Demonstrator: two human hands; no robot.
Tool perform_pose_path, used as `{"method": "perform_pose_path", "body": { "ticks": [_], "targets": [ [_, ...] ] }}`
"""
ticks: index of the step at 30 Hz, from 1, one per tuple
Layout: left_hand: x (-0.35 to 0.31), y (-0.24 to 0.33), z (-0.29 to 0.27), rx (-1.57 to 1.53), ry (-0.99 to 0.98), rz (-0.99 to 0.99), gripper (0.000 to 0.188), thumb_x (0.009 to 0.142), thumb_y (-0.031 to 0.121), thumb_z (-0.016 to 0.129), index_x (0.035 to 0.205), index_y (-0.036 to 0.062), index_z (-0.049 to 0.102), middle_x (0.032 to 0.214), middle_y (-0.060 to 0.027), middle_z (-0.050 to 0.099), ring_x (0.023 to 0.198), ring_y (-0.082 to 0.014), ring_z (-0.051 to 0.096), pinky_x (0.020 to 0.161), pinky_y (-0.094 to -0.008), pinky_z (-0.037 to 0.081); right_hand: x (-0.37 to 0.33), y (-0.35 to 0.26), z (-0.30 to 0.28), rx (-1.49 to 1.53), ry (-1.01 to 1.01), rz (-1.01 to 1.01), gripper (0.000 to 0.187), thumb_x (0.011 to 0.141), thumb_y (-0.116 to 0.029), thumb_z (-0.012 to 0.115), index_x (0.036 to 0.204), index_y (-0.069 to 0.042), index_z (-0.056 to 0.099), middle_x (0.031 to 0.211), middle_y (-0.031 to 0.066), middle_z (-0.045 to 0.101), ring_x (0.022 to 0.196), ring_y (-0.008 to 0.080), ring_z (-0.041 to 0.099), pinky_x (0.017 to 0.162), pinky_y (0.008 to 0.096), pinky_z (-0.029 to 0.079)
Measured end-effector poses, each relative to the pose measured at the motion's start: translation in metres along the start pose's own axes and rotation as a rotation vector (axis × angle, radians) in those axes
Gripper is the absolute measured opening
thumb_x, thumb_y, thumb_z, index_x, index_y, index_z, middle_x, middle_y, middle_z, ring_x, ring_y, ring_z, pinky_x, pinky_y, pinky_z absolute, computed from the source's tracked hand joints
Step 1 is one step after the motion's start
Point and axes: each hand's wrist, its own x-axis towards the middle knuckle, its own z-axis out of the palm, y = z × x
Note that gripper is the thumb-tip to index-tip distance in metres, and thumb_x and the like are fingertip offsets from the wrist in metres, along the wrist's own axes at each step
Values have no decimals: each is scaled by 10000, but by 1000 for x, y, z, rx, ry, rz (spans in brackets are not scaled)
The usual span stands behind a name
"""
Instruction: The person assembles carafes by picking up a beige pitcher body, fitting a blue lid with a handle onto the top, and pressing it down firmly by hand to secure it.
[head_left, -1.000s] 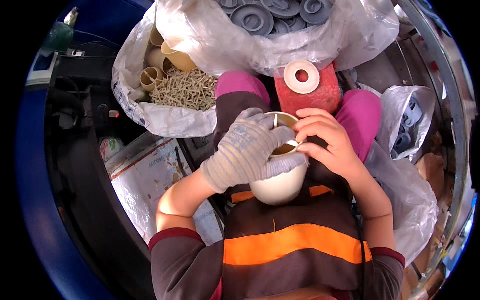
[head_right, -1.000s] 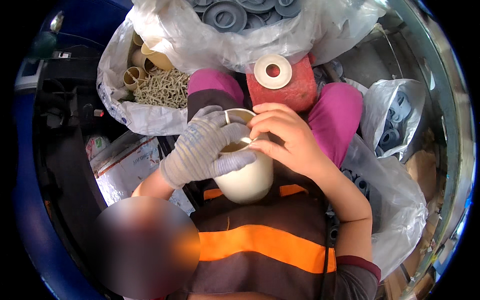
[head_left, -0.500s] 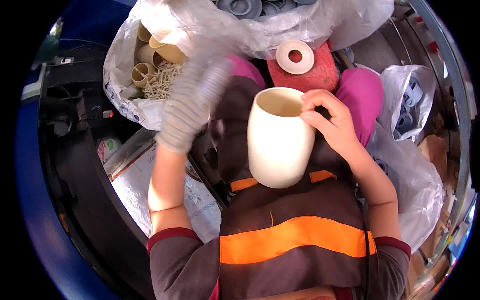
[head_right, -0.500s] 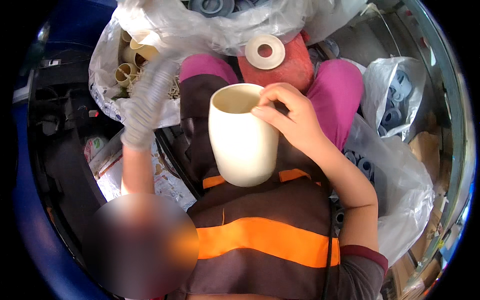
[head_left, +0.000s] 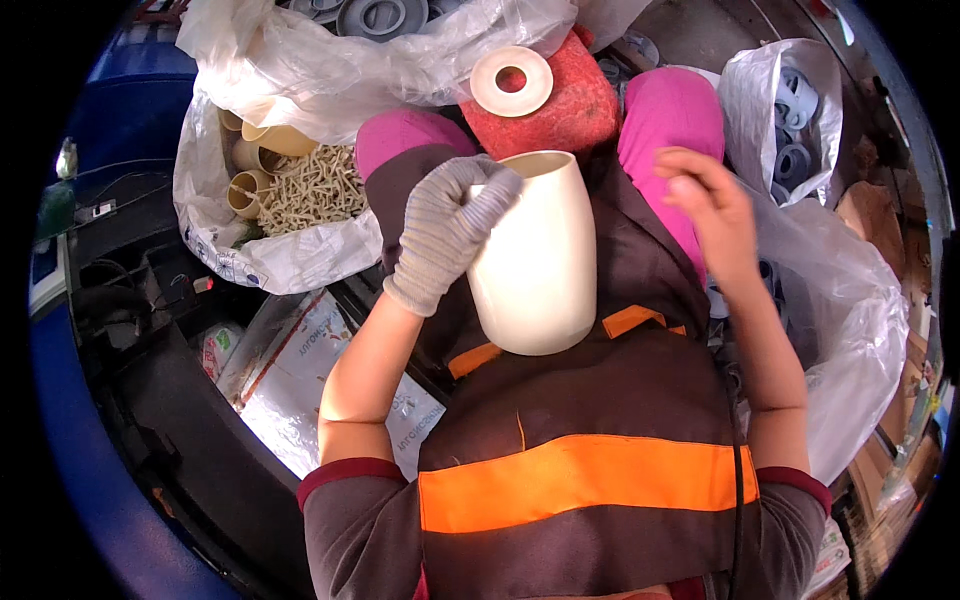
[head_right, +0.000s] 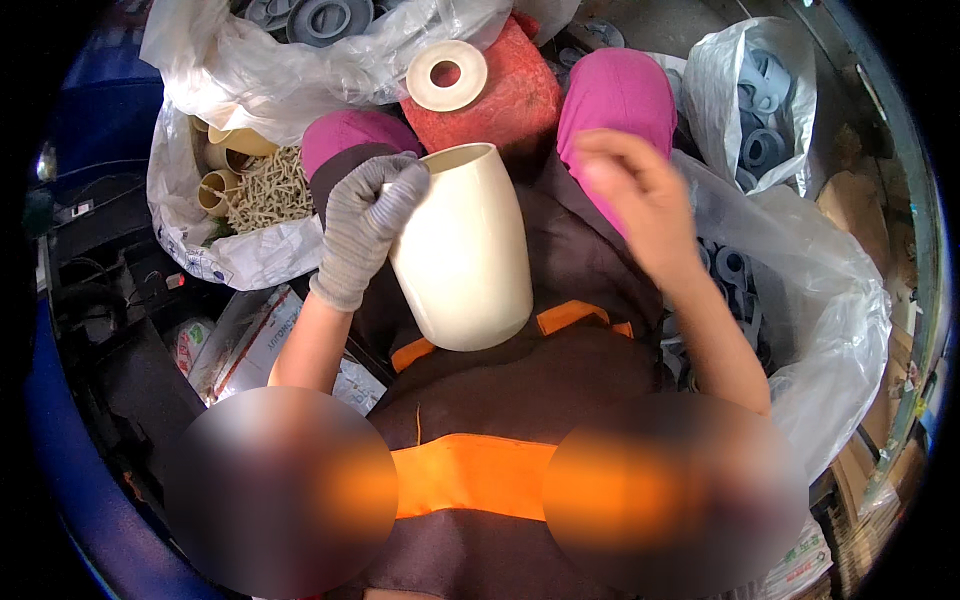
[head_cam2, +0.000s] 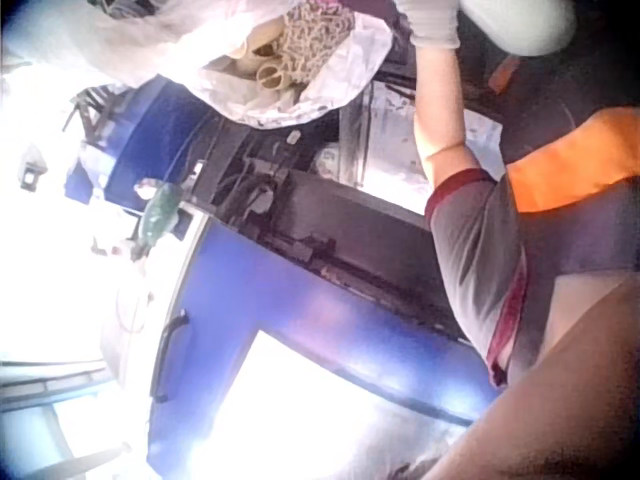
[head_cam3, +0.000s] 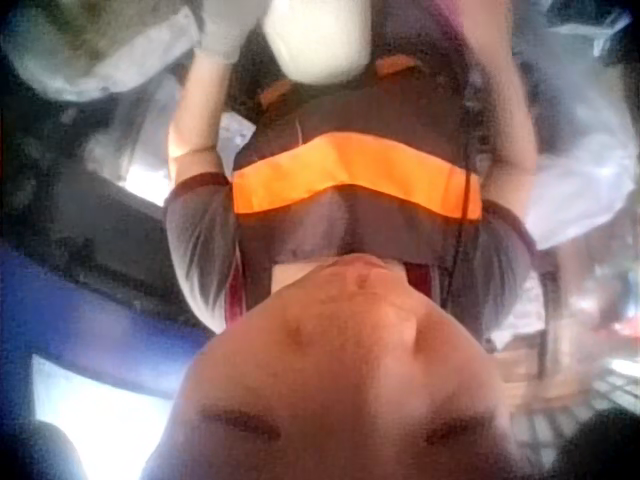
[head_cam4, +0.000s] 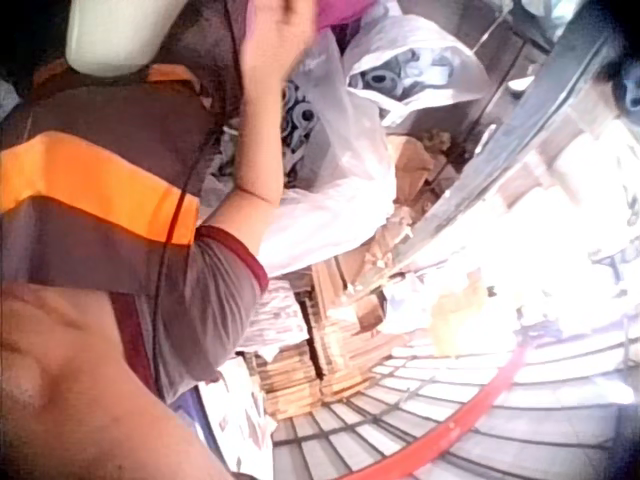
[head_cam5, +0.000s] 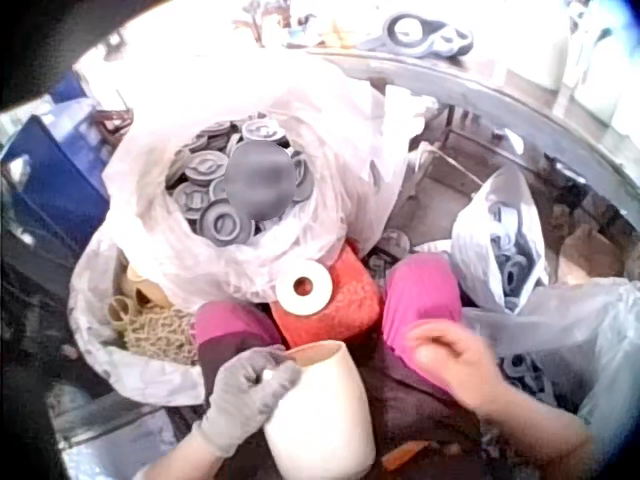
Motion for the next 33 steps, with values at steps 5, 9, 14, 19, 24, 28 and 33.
{"method": "perform_pose_path", "body": {
  "ticks": [5, 9, 14, 19, 24, 28, 33],
  "targets": [
    [21, -5, 3, 2, -14, 98, 354, 956, 304, 500, 904, -4, 665, 851, -54, 652, 786, -101, 582, 747, -268, 472, -36, 32, -96, -36, 367, 210, 279, 938, -260, 529, 1069, -35, 629, 1047, 46, 639, 929, 126, 596, 755, 256, 460],
    [21, -7, -1, -279, -65, -100, 329, 927, 280, 545, 973, -23, 665, 997, -86, 658, 906, -115, 589, 834, -265, 460, -74, 75, -152, -252, 405, 440, 273, 922, -283, 547, 1014, -44, 642, 948, 32, 649, 812, 109, 593, 684, 258, 462],
    [23, 7, 0, -470, -66, -84, 385, 928, 321, 522, 1016, -35, 641, 875, -66, 654, 842, -156, 608, 822, -262, 474, -136, 196, -213, -740, 148, 841, 277, 866, -304, 582, 962, -55, 654, 814, 43, 645, 650, 164, 609, 523, 319, 477],
    [36, 4, -8, -272, -443, -355, 258, 803, 188, 552, 957, -10, 612, 938, -77, 624, 839, -135, 579, 780, -253, 468, -214, 304, -271, -691, -170, 1024, 275, 827, -294, 607, 965, -58, 642, 875, 127, 652, 804, 287, 631, 721, 398, 495],
    [34, -13, -17, -574, -492, -283, 205, 793, 134, 543, 934, -4, 597, 1062, -129, 617, 918, -205, 610, 844, -289, 485, -175, 258, -190, 498, 751, 1065, 267, 901, -285, 576, 1033, -52, 580, 966, 66, 606, 928, 247, 584, 808, 427, 471],
    [46, 8, 12, -666, -553, -271, 199, 796, 133, 577, 933, -9, 596, 1184, -181, 585, 978, -244, 615, 894, -323, 482, -149, 229, -191, 341, 778, 737, 259, 920, -224, 555, 1040, -14, 648, 961, 85, 657, 822, 183, 601, 765, 328, 478],
    [59, 47, 36, -679, -689, -283, 424, 876, 139, 545, 1253, -41, 479, 1156, -184, 611, 1071, -259, 598, 940, -342, 461, -45, -3, -161, -184, 177, 460, 308, 919, -312, 548, 985, -35, 665, 890, 16, 645, 827, 113, 583, 758, 259, 459]
  ]
}}
